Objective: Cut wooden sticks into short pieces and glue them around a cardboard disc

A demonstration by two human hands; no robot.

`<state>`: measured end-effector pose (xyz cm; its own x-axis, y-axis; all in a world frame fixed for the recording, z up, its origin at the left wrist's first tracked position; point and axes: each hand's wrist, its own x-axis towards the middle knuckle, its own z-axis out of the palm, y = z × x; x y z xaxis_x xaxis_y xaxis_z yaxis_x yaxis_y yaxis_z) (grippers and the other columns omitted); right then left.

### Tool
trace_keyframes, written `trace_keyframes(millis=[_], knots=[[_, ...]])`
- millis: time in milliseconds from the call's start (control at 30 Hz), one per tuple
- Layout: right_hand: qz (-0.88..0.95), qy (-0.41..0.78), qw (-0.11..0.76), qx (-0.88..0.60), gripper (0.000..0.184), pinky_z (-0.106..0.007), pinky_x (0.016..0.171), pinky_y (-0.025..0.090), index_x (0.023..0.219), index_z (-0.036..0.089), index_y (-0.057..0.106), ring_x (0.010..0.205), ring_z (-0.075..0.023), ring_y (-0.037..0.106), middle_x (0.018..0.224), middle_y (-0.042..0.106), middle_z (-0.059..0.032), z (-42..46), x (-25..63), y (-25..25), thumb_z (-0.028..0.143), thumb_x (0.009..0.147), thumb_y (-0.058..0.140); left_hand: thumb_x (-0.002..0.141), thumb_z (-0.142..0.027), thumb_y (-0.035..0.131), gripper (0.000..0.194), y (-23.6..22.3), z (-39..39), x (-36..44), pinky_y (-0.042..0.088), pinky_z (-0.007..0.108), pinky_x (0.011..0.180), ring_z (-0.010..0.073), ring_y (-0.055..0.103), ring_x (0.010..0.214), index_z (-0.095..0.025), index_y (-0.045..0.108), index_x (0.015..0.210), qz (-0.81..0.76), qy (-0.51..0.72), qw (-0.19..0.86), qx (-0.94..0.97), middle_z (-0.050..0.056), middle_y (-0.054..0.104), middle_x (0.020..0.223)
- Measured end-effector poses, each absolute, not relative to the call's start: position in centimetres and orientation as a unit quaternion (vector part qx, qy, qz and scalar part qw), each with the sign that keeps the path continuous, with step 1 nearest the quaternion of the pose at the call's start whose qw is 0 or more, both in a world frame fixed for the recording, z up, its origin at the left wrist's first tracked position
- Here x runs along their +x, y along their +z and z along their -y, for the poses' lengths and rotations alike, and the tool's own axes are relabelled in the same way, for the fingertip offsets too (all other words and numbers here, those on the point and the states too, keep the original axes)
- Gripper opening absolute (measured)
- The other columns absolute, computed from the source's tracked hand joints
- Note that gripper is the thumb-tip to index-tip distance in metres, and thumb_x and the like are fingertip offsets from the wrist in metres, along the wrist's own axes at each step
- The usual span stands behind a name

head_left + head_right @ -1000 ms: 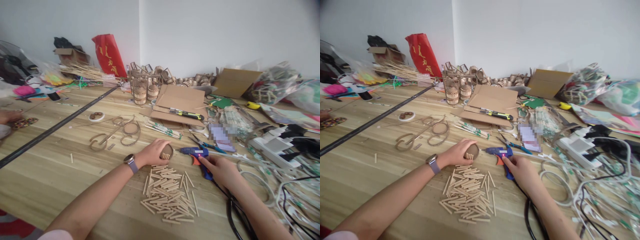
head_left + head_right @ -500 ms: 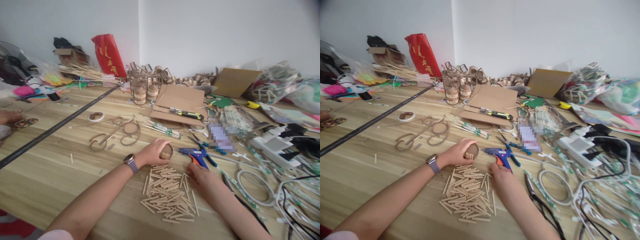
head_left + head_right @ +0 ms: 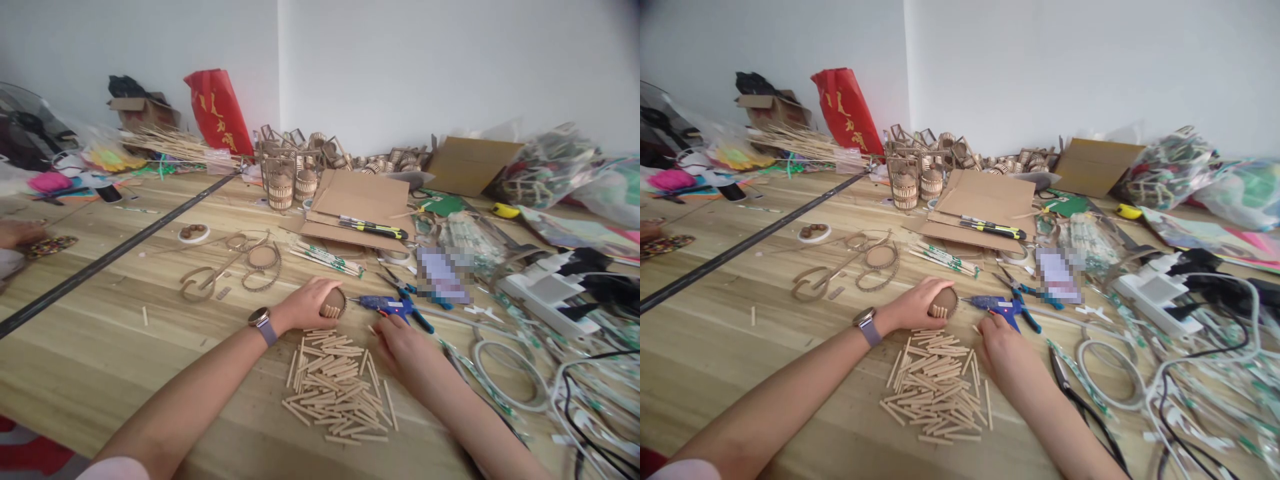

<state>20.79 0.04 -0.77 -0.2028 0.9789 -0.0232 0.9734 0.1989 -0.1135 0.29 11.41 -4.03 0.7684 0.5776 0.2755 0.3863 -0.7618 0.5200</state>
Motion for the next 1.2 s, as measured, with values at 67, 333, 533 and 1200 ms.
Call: trace_keyframes(millis=[67, 333, 533, 1200], knots=[[0.773, 0.096, 0.098, -0.619, 0.016, -0.026, 0.057, 0.043, 0.078, 0.018, 0.058, 0.064, -0.0180, 0.062, 0.076, 0.067, -0.0075, -0.6, 20.9, -0.2, 0.016, 0.082, 0.043, 0.068, -0.029, 0.073, 0.076, -4.1, -11.4, 0.3, 0.038, 0.043, 0.106, 0.0288, 0.043, 0.124, -0.015, 0.039, 0.134, -0.261, 0.217, 0.221, 0.914, 0.015, 0.050, 0.131], [0.733, 0.208, 0.221, -0.609, 0.016, -0.022, 0.051, 0.036, 0.070, 0.019, 0.060, 0.055, -0.0132, 0.053, 0.060, 0.062, 0.0014, -3.2, 18.3, -0.1, 0.015, 0.074, 0.045, 0.067, -0.031, 0.075, 0.076, -4.3, -11.6, 0.3, 0.039, 0.045, 0.104, 0.0298, 0.044, 0.124, -0.017, 0.040, 0.133, -0.252, 0.230, 0.228, 0.912, 0.014, 0.051, 0.130], [0.740, 0.206, 0.227, -0.599, 0.018, -0.024, 0.059, 0.041, 0.074, 0.018, 0.064, 0.066, -0.0162, 0.058, 0.071, 0.066, -0.0023, -3.7, 17.6, -0.7, 0.018, 0.079, 0.047, 0.065, -0.028, 0.076, 0.076, -4.3, -11.6, 0.4, 0.039, 0.045, 0.104, 0.0302, 0.044, 0.124, -0.014, 0.041, 0.131, -0.253, 0.232, 0.230, 0.910, 0.016, 0.052, 0.129], [0.790, 0.149, 0.219, -0.553, 0.014, -0.030, 0.072, 0.047, 0.084, 0.017, 0.065, 0.081, -0.0199, 0.060, 0.083, 0.064, -0.0065, -3.9, 18.0, -1.5, 0.012, 0.082, 0.052, 0.066, -0.028, 0.075, 0.073, -4.0, -11.4, 0.4, 0.040, 0.043, 0.104, 0.0295, 0.045, 0.124, -0.014, 0.043, 0.131, -0.249, 0.232, 0.226, 0.913, 0.015, 0.053, 0.128]])
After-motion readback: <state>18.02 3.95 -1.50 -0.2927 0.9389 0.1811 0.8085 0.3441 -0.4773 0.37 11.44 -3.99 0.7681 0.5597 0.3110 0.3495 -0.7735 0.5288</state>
